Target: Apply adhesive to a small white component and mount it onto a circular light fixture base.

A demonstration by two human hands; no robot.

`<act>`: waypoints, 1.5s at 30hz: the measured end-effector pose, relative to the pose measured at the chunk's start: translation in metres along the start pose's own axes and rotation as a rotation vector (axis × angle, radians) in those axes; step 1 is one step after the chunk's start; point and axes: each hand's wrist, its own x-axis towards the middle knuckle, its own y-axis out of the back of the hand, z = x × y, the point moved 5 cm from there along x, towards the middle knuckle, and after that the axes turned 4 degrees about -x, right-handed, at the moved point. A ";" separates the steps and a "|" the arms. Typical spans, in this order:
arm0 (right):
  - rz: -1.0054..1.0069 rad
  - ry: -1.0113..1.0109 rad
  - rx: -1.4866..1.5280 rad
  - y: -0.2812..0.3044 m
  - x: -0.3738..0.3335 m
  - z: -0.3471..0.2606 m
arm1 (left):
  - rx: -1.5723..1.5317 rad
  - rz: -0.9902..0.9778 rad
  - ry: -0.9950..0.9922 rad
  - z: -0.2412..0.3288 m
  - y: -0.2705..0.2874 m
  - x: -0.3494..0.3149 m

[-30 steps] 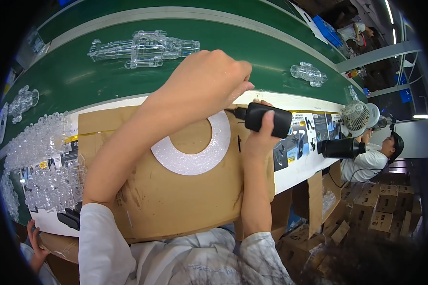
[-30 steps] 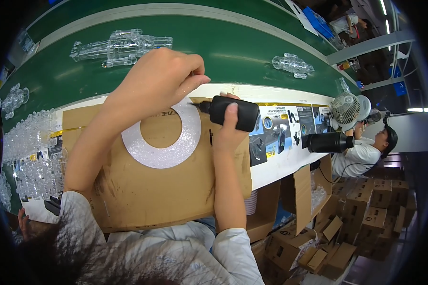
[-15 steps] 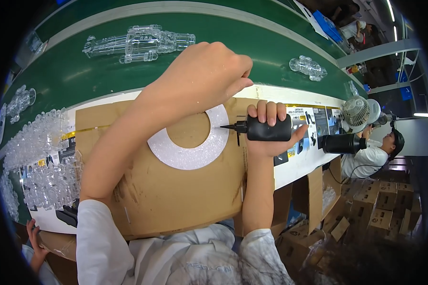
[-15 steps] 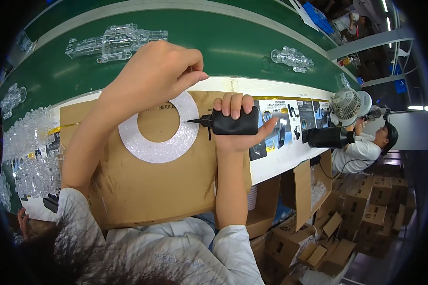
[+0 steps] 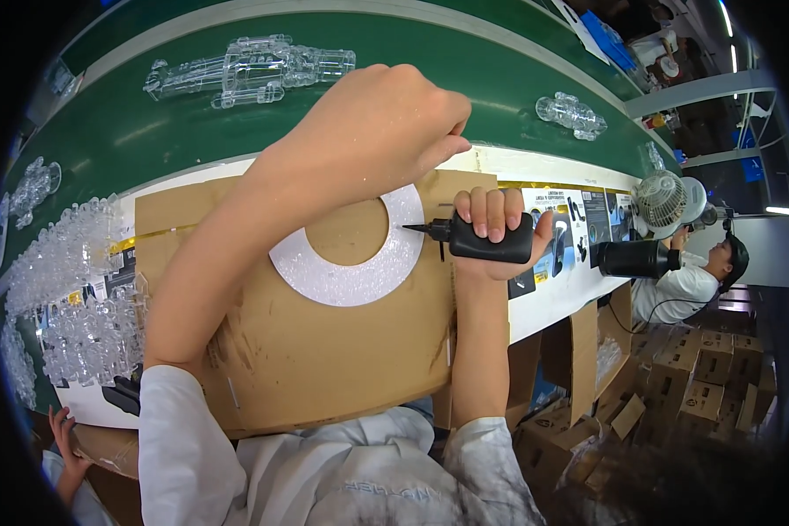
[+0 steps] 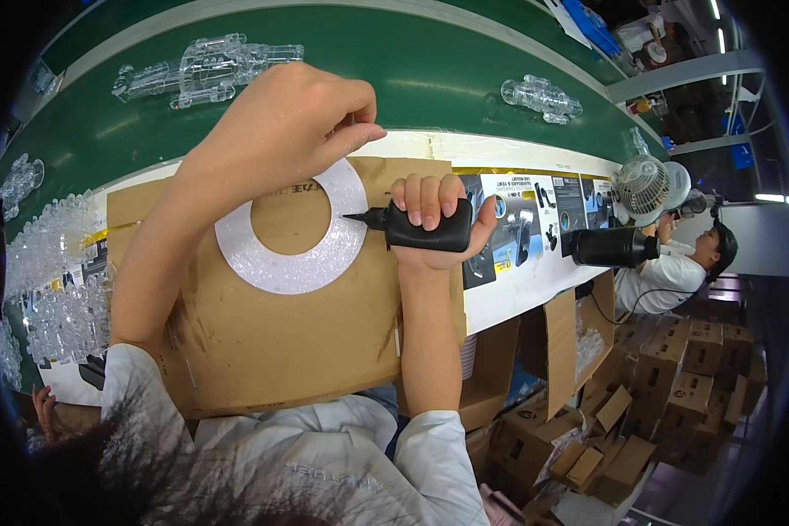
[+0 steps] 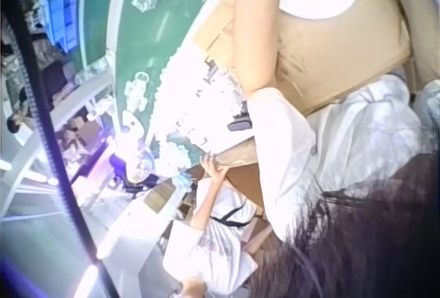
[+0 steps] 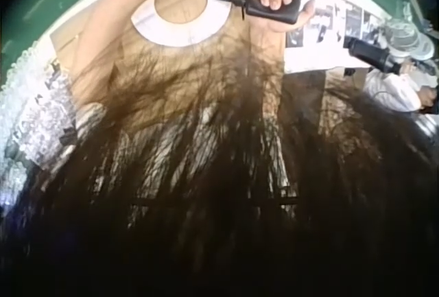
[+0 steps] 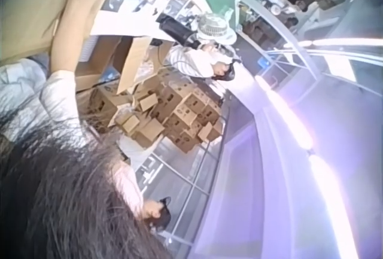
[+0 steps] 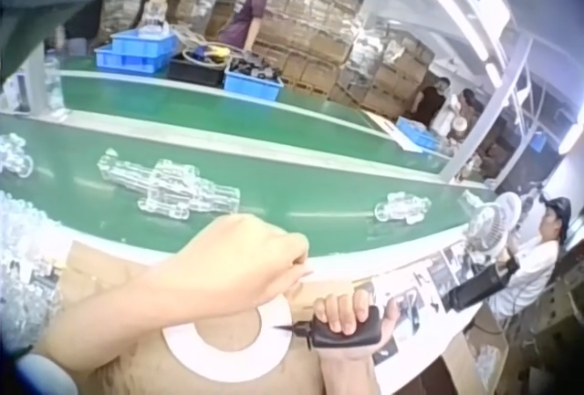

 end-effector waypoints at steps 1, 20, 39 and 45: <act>-0.019 -0.006 -0.007 -0.002 0.000 0.002 | 0.000 -0.002 0.002 -0.001 -0.001 -0.001; -0.033 -0.021 -0.054 0.002 0.001 0.006 | 0.008 0.036 -0.041 0.000 -0.004 -0.002; 0.059 -0.003 -0.038 0.010 -0.002 -0.022 | -0.007 -0.012 -0.005 0.002 -0.010 -0.002; 0.085 0.014 -0.049 0.011 -0.003 -0.018 | 0.072 -0.056 -0.006 0.002 -0.013 -0.001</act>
